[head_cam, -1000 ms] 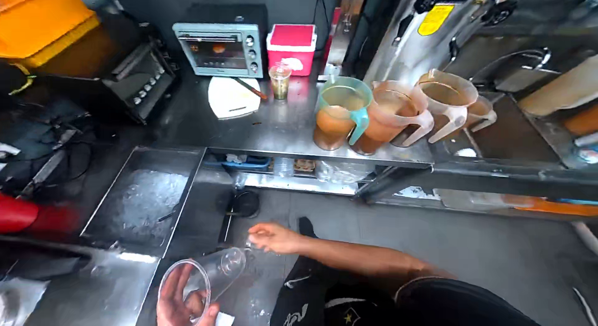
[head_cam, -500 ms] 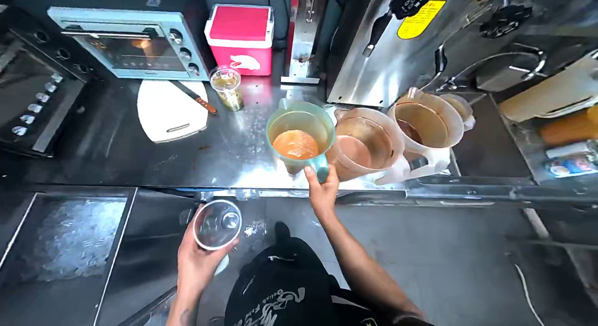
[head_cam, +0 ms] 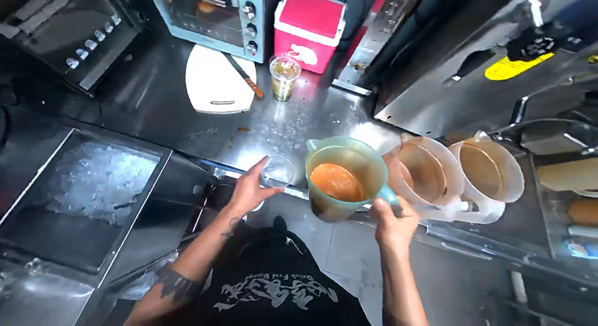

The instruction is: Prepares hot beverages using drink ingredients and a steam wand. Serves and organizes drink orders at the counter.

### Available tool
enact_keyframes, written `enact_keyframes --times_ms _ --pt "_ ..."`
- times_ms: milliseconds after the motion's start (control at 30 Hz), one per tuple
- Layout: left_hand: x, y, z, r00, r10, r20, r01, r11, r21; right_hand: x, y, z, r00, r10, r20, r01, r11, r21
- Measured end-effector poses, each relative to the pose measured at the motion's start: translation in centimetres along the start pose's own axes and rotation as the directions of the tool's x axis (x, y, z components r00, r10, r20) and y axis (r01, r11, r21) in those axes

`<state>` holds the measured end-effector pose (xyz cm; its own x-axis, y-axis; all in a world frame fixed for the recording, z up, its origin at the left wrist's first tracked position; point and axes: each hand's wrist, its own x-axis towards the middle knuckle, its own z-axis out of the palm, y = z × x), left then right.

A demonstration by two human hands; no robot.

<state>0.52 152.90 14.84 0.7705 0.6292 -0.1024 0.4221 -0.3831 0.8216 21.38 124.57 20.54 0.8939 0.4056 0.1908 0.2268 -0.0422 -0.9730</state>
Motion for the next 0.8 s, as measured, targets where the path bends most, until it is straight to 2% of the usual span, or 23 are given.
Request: enact_keyframes --times_ms 100,300,533,700,800 --pt "0.2 -1.3 -0.6 0.997 0.025 0.077 -0.026 1.000 0.006 -0.8 -2.6 -0.2 0.991 -0.021 0.133 0.034 0.995 -0.096" --pt "-0.6 -3.2 -2.2 0.961 0.206 0.183 -0.214 0.977 0.021 -2.0 -9.0 1.3 0.937 0.034 0.348 0.084 0.944 -0.319" --pt "-1.5 -4.1 -3.9 0.925 0.315 0.214 -0.340 0.936 0.092 -2.5 -14.4 3.3 0.904 0.129 0.408 0.111 0.851 -0.514" --pt "-1.8 -4.1 -4.4 0.913 0.322 0.250 -0.346 0.936 0.058 -2.5 -16.2 4.2 0.908 0.150 0.391 0.147 0.759 -0.634" --pt "-1.7 -3.9 -4.8 0.919 0.306 0.247 -0.328 0.943 0.051 -2.2 -16.7 4.7 0.904 0.142 0.404 0.173 0.742 -0.648"
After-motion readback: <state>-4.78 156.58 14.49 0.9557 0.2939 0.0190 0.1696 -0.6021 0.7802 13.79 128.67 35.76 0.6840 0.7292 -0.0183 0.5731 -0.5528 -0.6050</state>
